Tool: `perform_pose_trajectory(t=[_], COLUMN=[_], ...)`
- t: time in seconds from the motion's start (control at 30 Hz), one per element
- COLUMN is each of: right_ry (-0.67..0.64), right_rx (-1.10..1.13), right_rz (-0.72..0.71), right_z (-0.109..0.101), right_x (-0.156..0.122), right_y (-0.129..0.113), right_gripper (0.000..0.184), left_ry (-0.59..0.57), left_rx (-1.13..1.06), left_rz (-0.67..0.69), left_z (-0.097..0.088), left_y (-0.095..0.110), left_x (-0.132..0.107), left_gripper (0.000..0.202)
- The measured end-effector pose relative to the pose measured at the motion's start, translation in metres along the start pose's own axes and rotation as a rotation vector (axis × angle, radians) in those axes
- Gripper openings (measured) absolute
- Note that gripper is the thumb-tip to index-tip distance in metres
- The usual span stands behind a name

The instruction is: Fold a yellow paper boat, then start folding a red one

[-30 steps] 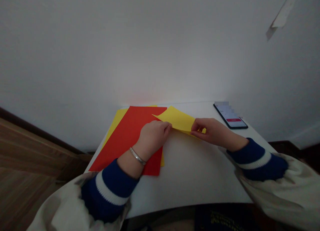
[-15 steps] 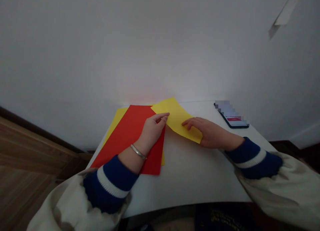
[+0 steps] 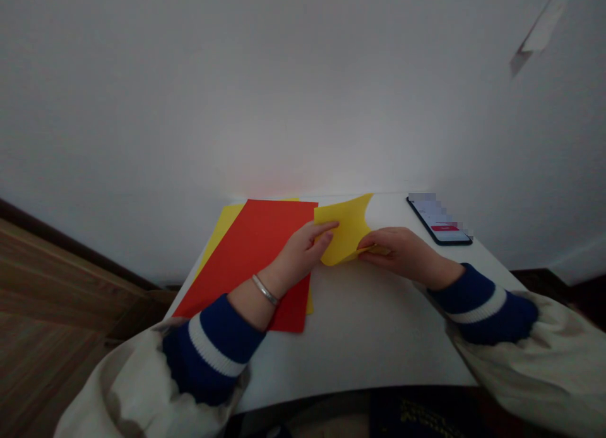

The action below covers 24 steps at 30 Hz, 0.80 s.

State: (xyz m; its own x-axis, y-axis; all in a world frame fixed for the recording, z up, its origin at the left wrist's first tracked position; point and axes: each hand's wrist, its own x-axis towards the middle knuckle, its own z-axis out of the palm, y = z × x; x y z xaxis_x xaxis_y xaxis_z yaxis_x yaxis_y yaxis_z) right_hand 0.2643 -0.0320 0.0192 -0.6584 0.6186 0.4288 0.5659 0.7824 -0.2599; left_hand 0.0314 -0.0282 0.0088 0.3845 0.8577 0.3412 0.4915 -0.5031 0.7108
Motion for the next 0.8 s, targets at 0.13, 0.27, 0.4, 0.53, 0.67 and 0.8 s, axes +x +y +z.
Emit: perform_pose_trajectory(t=[0.13, 0.27, 0.4, 0.53, 0.67, 0.8], right_ry=[0.082, 0.123, 0.16, 0.296, 0.44, 0.455], right_rx=[-0.024, -0.014, -0.068, -0.174, -0.141, 0.017], right_rz=[-0.025, -0.096, -0.089, 0.023, 0.112, 0.148], right_z=[-0.001, -0.001, 0.001, 0.0, -0.002, 0.002], right_x=[0.0, 0.0, -0.001, 0.0, 0.002, 0.001], right_y=[-0.002, -0.006, -0.008, -0.006, -0.002, 0.003], right_gripper=[0.014, 0.017, 0.017, 0.02, 0.013, 0.013], left_ry=[-0.148, -0.195, -0.152, -0.043, 0.021, 0.025], left_rx=[-0.024, 0.15, 0.279, 0.24, 0.093, -0.025], left_rz=[0.216, 0.302, 0.257, 0.161, 0.044, 0.017], left_z=[-0.001, 0.002, 0.005, 0.006, 0.007, 0.007], left_y=[0.002, 0.007, 0.011, 0.011, 0.011, 0.011], left_x=[-0.002, -0.002, -0.002, -0.002, -0.004, -0.006], left_gripper=[0.041, 0.043, 0.022, 0.018, 0.021, 0.031])
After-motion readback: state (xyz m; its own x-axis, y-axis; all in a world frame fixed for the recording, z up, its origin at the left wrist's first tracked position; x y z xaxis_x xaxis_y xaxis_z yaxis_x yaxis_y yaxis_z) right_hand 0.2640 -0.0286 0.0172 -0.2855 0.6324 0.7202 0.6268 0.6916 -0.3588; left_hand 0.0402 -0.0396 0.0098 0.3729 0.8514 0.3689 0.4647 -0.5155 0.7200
